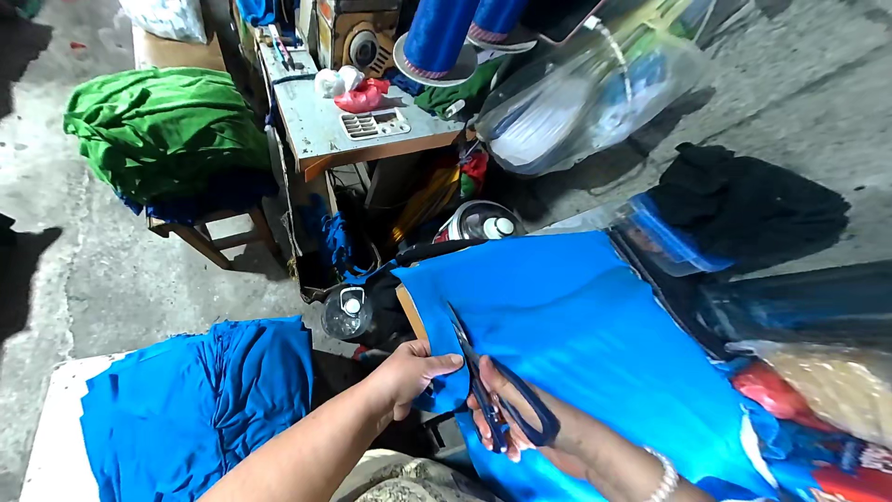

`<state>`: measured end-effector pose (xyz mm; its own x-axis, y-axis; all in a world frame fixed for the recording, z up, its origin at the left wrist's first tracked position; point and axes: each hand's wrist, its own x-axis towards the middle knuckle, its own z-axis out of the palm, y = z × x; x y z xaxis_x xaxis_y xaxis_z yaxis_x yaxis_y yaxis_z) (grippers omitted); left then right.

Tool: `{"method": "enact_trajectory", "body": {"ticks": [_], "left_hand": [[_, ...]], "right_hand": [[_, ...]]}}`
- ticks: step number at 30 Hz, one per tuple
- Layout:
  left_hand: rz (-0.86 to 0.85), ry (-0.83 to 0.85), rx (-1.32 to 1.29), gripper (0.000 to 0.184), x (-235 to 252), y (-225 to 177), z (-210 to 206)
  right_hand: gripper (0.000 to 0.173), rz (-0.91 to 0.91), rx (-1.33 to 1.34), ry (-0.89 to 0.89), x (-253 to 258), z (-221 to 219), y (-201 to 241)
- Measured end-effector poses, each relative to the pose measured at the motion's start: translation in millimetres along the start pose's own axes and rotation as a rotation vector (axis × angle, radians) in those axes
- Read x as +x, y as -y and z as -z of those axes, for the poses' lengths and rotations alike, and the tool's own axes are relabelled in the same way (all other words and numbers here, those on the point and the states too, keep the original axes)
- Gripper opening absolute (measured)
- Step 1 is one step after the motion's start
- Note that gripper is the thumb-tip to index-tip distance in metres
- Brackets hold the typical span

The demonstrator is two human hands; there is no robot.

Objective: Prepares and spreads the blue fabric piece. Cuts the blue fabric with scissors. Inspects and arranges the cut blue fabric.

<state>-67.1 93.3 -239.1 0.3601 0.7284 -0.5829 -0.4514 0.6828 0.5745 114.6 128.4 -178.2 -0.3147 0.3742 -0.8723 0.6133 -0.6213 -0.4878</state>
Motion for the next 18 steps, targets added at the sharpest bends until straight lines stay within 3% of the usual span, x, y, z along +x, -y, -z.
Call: {"method": "enact_trajectory", "body": {"ticks": [3, 10, 13, 18], "left_hand": [[-0.001, -0.01, -0.004, 0.014, 1, 2, 1], [-0.008, -0.013, 0.004, 0.013, 0, 0, 0], [-0.009, -0.013, -0.009, 0.012, 0, 0, 0], [-0.015, 0.014, -0.004, 0.012, -2, 2, 3]], "right_hand": [[0.053, -0.033, -0.032, 0.0, 2, 4, 8], [0.045, 0.113, 0.138, -0.189, 0, -12, 0], [0.043, 0.092, 0.084, -0.132, 1, -8, 2], [0.055, -0.065, -0.048, -0.021, 9, 6, 22]]}}
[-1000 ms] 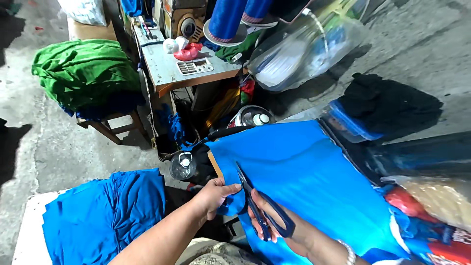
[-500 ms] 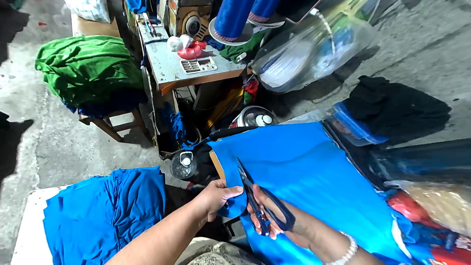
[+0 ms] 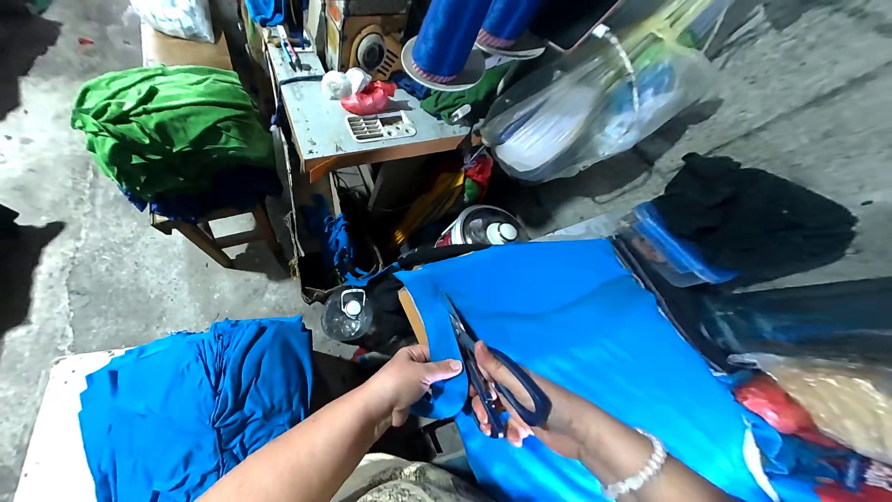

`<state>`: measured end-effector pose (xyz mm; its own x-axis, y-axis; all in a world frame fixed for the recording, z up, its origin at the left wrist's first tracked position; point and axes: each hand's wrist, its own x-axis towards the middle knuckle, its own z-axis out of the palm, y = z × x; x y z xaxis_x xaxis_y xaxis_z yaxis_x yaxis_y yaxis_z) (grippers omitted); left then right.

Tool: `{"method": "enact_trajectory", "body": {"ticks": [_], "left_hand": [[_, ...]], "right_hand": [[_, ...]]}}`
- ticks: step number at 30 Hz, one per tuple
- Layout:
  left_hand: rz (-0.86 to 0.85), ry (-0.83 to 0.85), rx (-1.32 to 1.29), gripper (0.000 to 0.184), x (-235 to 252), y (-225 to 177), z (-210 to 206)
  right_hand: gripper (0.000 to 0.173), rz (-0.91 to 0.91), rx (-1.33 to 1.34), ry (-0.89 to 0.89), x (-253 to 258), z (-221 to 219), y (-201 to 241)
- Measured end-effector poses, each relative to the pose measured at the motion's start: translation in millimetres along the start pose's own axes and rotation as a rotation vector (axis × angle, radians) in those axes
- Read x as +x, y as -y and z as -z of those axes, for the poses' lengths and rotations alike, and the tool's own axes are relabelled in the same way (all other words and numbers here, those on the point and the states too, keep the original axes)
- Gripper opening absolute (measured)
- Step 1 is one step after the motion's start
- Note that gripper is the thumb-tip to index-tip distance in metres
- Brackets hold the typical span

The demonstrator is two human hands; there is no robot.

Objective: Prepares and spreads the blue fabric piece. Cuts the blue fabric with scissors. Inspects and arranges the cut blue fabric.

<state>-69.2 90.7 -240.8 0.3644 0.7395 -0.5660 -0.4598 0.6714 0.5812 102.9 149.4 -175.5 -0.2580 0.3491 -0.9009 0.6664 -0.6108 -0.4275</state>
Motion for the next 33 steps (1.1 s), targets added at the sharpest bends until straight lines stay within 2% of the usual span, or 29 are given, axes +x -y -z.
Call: {"method": "enact_trajectory", "body": {"ticks": [3, 9, 12, 18, 25, 29, 33], "left_hand": [[0.001, -0.004, -0.016, 0.012, 0, -1, 1], [-0.005, -0.009, -0.008, 0.01, -1, -2, 1], [-0.001, 0.002, -0.011, 0.011, -1, 0, 2], [-0.011, 0.046, -0.01, 0.013, -2, 2, 3], [-0.014, 0.023, -0.007, 0.012, -3, -3, 3], [-0.012, 0.036, -0.017, 0.013, -3, 1, 5], [-0.019, 0.07, -0.019, 0.011, -4, 2, 5]], "right_hand": [[0.053, -0.004, 0.037, -0.045, 0, -2, 3], [0.048, 0.113, 0.171, -0.181, 0, -14, -6], [0.047, 0.104, 0.126, -0.126, 0, -11, -5], [0.056, -0.043, -0.063, 0.014, 2, 5, 20], [0.049, 0.061, 0.112, -0.172, 4, -6, 16], [0.048, 0.055, 0.045, -0.073, 4, 1, 14], [0.054, -0.047, -0.08, -0.019, 6, 7, 30]]}}
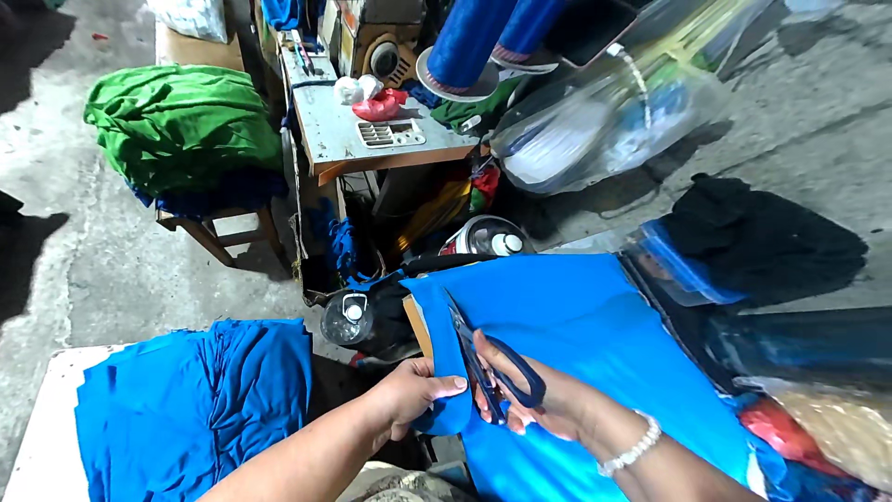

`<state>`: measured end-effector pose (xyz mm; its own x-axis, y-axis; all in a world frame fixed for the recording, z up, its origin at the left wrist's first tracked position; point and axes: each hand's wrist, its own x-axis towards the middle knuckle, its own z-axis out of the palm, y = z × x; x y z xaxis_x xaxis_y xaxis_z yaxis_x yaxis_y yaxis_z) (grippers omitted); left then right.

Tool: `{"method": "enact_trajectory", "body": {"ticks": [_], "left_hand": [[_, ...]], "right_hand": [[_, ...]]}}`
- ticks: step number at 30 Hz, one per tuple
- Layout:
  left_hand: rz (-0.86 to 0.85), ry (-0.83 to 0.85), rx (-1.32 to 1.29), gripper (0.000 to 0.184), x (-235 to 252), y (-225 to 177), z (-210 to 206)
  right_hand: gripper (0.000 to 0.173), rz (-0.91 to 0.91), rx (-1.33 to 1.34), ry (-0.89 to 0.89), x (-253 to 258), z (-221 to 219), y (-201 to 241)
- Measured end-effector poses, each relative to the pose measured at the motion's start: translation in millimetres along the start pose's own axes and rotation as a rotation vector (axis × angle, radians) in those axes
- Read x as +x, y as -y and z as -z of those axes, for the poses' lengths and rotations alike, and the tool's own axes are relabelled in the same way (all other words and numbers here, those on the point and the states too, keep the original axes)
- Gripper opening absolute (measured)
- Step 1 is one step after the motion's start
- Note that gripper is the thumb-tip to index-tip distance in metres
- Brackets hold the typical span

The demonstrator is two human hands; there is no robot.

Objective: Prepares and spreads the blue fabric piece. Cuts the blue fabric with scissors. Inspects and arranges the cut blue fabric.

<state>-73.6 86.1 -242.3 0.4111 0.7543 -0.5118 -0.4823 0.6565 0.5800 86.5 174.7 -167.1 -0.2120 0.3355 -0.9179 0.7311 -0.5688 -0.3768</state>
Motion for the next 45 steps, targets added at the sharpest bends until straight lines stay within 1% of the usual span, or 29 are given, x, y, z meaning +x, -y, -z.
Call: {"method": "enact_trajectory", "body": {"ticks": [3, 6, 8, 12, 16, 19, 22, 24, 28, 32, 34, 36, 39, 41, 43, 45], "left_hand": [[0.0, -0.024, -0.001, 0.012, 0, -2, 0], [-0.004, -0.033, 0.013, 0.011, -1, -5, 0], [-0.005, -0.02, 0.019, 0.01, -2, -6, -1], [0.001, -0.028, 0.009, 0.011, -2, -4, 1], [-0.012, 0.004, 0.022, 0.011, -3, -2, 1], [-0.022, -0.003, 0.011, 0.011, -2, -3, 2], [-0.026, -0.008, 0.004, 0.01, -3, -6, 2], [-0.02, -0.009, 0.007, 0.01, -3, -6, 3], [-0.02, -0.01, 0.029, 0.011, -3, -3, 5], [-0.028, 0.02, 0.057, 0.011, -5, -2, 5], [-0.04, 0.014, 0.063, 0.012, -6, -2, 7], [-0.055, 0.002, 0.066, 0.012, -6, -4, 8], [-0.053, -0.011, 0.061, 0.011, -8, -5, 8], [-0.051, -0.011, 0.059, 0.011, -8, -5, 9], [-0.049, -0.003, 0.064, 0.011, -8, -5, 10], [-0.051, 0.019, 0.078, 0.011, -9, -3, 9]], "right_hand": [[0.053, -0.018, 0.034, -0.048, 2, -1, 6], [0.05, 0.061, 0.126, -0.157, 4, -7, 0], [0.048, 0.077, 0.12, -0.177, 4, -8, -2], [0.047, 0.041, 0.036, -0.107, 4, -2, 2], [0.055, -0.003, -0.042, -0.03, 9, 6, 13], [0.056, 0.014, -0.001, -0.057, 15, 6, 13], [0.052, 0.054, 0.062, -0.166, 18, 1, 9], [0.05, 0.062, 0.07, -0.196, 18, 0, 9], [0.047, 0.026, 0.009, -0.097, 19, 6, 12], [0.055, -0.001, -0.06, -0.019, 22, 13, 21], [0.056, -0.002, -0.011, -0.053, 24, 12, 23], [0.053, 0.021, 0.056, -0.13, 23, 8, 24], [0.05, 0.05, 0.054, -0.203, 20, 3, 24], [0.048, 0.048, 0.025, -0.192, 21, 3, 24], [0.047, 0.023, -0.028, -0.143, 25, 7, 24], [0.053, -0.003, -0.072, -0.072, 29, 13, 26]]}}
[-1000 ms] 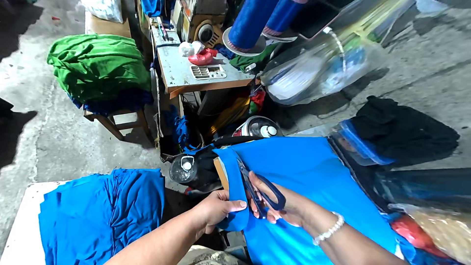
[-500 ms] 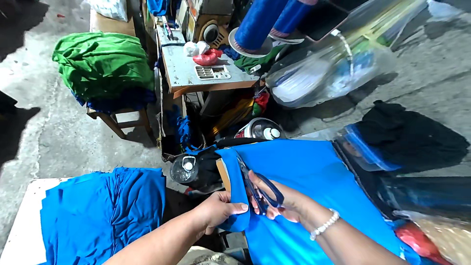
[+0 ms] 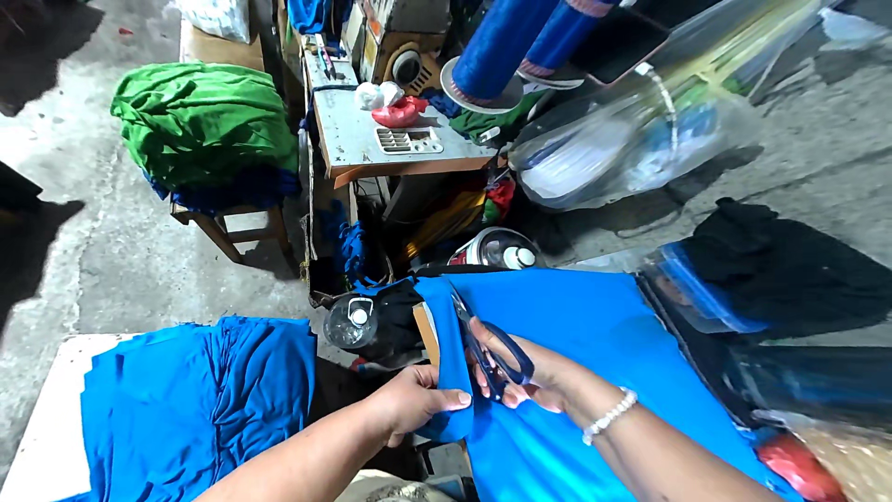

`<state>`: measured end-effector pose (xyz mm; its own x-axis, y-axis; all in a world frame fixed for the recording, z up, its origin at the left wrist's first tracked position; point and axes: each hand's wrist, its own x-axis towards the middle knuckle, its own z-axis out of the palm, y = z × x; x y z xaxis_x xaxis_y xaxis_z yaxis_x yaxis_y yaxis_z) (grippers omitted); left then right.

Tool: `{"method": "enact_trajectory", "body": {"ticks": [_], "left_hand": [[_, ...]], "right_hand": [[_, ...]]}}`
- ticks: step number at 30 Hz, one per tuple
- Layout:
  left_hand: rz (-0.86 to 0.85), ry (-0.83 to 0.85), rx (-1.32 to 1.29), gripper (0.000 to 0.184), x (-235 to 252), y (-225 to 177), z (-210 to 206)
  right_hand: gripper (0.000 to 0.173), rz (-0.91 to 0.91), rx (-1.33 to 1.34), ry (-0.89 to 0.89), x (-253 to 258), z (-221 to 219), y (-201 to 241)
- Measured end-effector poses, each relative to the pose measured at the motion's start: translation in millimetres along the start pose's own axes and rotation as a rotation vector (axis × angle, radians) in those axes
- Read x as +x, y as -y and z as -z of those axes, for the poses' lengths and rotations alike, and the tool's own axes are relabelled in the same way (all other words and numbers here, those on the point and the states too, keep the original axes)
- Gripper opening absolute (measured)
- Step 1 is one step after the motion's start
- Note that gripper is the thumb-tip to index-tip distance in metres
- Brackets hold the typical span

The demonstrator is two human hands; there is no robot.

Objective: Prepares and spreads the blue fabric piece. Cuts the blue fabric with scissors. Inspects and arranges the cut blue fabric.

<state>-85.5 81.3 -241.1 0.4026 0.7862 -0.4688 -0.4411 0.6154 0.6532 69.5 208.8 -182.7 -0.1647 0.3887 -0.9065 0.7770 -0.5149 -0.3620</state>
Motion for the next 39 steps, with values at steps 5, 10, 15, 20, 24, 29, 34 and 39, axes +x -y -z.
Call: {"method": "enact_trajectory", "body": {"ticks": [5, 10, 15, 20, 24, 29, 34, 39], "left_hand": [[-0.018, -0.017, 0.0, 0.012, -1, 0, 1], [-0.01, -0.011, 0.001, 0.01, -1, 1, 2], [-0.017, 0.011, 0.03, 0.009, -1, 2, 3], [-0.026, 0.007, 0.023, 0.009, -2, 5, 4], [-0.037, -0.006, 0.012, 0.008, -2, 4, 6], [-0.04, 0.026, 0.038, 0.01, -4, 5, 8], [-0.051, 0.031, 0.063, 0.012, -6, 6, 9], [-0.053, 0.03, 0.056, 0.011, -6, 9, 13]], "right_hand": [[0.055, 0.021, 0.112, -0.089, 0, -4, 6], [0.05, 0.054, 0.179, -0.166, 1, -16, 2], [0.055, 0.005, 0.025, -0.028, 4, -4, 9], [0.057, 0.019, 0.059, -0.031, 6, 2, 16], [0.054, 0.068, 0.128, -0.123, 7, -5, 11], [0.056, 0.023, 0.082, 0.001, 10, 0, 14], [0.059, 0.053, 0.105, -0.053, 11, 0, 19], [0.053, 0.093, 0.176, -0.14, 14, -4, 11]]}}
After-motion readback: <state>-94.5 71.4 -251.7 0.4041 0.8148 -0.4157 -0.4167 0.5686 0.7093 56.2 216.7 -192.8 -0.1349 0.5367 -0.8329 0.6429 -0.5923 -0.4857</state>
